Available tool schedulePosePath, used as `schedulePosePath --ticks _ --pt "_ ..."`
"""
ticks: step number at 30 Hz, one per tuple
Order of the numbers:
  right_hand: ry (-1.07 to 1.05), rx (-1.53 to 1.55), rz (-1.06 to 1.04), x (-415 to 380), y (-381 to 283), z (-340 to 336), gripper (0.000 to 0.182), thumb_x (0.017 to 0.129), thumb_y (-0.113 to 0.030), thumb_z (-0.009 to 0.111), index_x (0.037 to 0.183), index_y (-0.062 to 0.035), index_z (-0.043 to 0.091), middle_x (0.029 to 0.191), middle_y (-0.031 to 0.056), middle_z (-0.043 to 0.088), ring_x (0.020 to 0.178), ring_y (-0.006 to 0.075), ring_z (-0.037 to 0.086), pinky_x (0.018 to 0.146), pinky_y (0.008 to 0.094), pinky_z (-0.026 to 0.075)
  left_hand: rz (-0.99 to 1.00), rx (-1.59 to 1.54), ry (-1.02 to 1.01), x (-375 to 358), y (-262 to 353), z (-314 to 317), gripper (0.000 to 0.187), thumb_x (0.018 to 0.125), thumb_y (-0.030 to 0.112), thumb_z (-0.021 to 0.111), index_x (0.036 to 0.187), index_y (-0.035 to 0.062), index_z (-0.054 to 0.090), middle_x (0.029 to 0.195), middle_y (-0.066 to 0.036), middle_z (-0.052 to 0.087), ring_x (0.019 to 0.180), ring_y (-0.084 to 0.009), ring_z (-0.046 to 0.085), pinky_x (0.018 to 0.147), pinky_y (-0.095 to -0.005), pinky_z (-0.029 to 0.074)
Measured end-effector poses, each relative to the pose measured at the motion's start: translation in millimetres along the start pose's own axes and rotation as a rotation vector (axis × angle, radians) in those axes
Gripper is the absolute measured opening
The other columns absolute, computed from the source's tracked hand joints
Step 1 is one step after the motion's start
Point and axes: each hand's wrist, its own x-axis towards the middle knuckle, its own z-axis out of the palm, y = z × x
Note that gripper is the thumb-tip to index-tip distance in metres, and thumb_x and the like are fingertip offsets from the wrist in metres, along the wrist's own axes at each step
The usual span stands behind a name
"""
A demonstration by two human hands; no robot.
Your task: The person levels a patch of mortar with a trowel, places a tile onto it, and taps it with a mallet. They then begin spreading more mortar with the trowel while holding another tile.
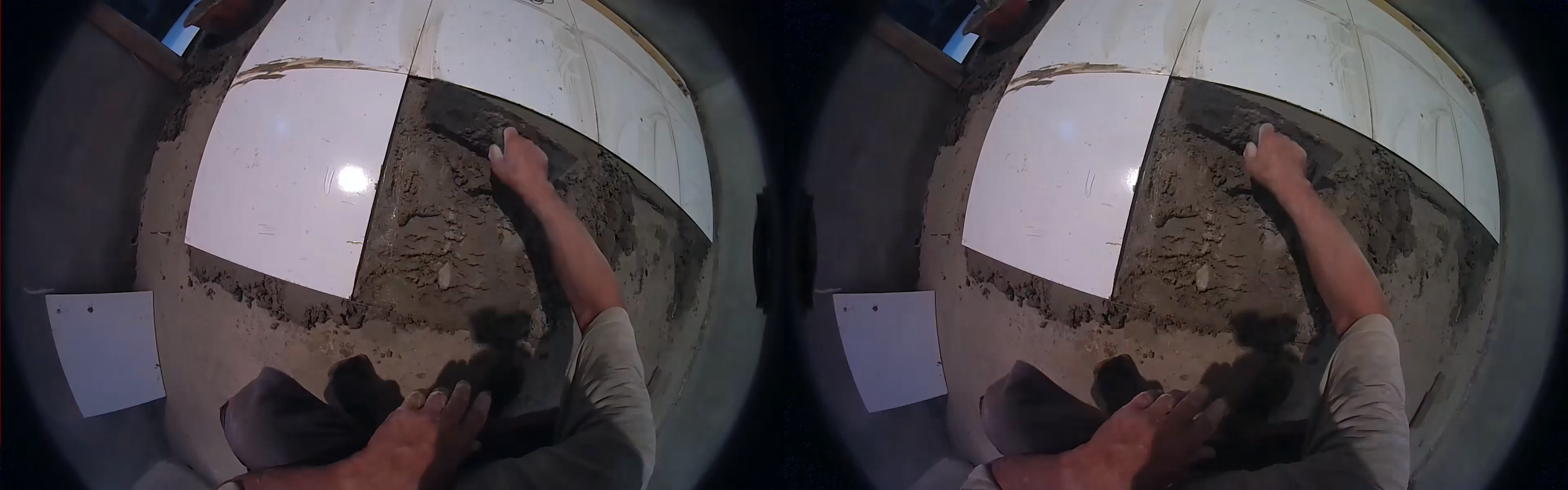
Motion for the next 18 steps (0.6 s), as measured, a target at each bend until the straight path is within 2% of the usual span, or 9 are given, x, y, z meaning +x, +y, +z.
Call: schedulePosePath --ticks 1,4,5,7,10,12,14,15,18 --pt "-0.111 -0.016 0.106 13.3 -2.3 -9.0 0.041 0.086 -0.037 0.056 0.103 0.0009 0.058 0.094 0.0222 0.067 0.088 0.0361 0.066 0.076 0.0453 0.052 0.003 -0.002 0.003 -0.3 -1.6 -1.8 0.052 0.088 0.025 0.06 0.13 -0.0011 0.048 0.123 -0.023 0.053 0.105 -0.0339 0.055 0.089 -0.0432 0.044" --pt "-0.29 0.065 0.164 58.6 2.4 -20.1 0.054 0.084 -0.043 0.052 0.11 0.0028 0.063 0.11 0.0234 0.065 0.101 0.0344 0.064 0.088 0.0434 0.049 -0.002 -0.026 0.06 -1.0 -6.3 -4.7 0.053 0.088 0.026 0.06 0.132 -0.0007 0.046 0.125 -0.022 0.052 0.107 -0.0336 0.055 0.09 -0.0434 0.045" --pt "-0.291 0.062 0.164 70.8 -0.1 -23.5 0.054 0.084 -0.043 0.052 0.11 0.0028 0.063 0.11 0.0234 0.065 0.101 0.0344 0.064 0.088 0.0434 0.049 0.001 -0.044 0.053 -1.7 -7.6 -4.4 0.054 0.087 0.027 0.06 0.132 -0.0006 0.046 0.125 -0.022 0.052 0.108 -0.0336 0.054 0.091 -0.0436 0.045" --pt "-0.429 0.068 0.062 91.8 -5.6 -25.3 0.048 0.08 -0.04 0.058 0.097 0.0036 0.069 0.096 0.0224 0.069 0.082 0.0321 0.068 0.076 0.0418 0.054 0.001 -0.062 0.043 -3.1 -9.5 -6.1 0.055 0.087 0.027 0.061 0.132 -0.0005 0.046 0.126 -0.022 0.052 0.11 -0.0337 0.054 0.091 -0.0438 0.044" --pt "-0.381 -0.039 -0.036 112.5 -15.7 -23.1 0.049 0.079 -0.041 0.06 0.095 0.0037 0.069 0.09 0.0218 0.069 0.077 0.0315 0.069 0.076 0.0405 0.054 -0.017 -0.113 0.012 -4.8 -12.9 -9.0 0.055 0.087 0.029 0.061 0.131 -0.0004 0.046 0.126 -0.021 0.052 0.112 -0.0338 0.053 0.092 -0.0443 0.044" --pt "-0.396 -0.059 -0.038 124.0 -17.2 -21.9 0.049 0.079 -0.042 0.06 0.097 0.0027 0.069 0.092 0.0218 0.069 0.082 0.032 0.068 0.078 0.0409 0.053 -0.025 -0.106 0.059 -7.0 -15.1 -3.9 0.053 0.088 0.03 0.059 0.13 -0.0001 0.047 0.126 -0.021 0.052 0.112 -0.0339 0.053 0.092 -0.0443 0.044" --pt "-0.327 -0.109 -0.166 141.0 -4.8 -10.0 0.047 0.078 -0.041 0.06 0.096 0.0019 0.07 0.094 0.0216 0.069 0.086 0.0331 0.067 0.08 0.0416 0.052 -0.058 -0.146 0.078 -5.8 -13.9 -2.2 0.052 0.089 0.03 0.058 0.13 0.0004 0.048 0.125 -0.021 0.052 0.112 -0.0338 0.053 0.092 -0.0441 0.044" --pt "-0.326 -0.084 -0.093 151.0 0.7 0.7 0.047 0.076 -0.04 0.061 0.096 0.0011 0.07 0.097 0.0219 0.068 0.091 0.0339 0.066 0.083 0.0416 0.051 -0.081 -0.181 0.095 -5.0 -12.6 -0.6 0.05 0.09 0.03 0.057 0.13 0.0008 0.048 0.125 -0.021 0.052 0.112 -0.0338 0.053 0.092 -0.0439 0.044" --pt "-0.391 -0.099 -0.089 147.3 -13.5 -15.4 0.047 0.076 -0.041 0.061 0.096 0.0009 0.07 0.099 0.0224 0.068 0.093 0.034 0.065 0.084 0.0412 0.05 -0.178 -0.268 0.11 -4.8 -13.2 19.0 0.049 0.09 0.029 0.056 0.13 0.0011 0.048 0.126 -0.021 0.052 0.113 -0.0341 0.052 0.092 -0.0437 0.043"
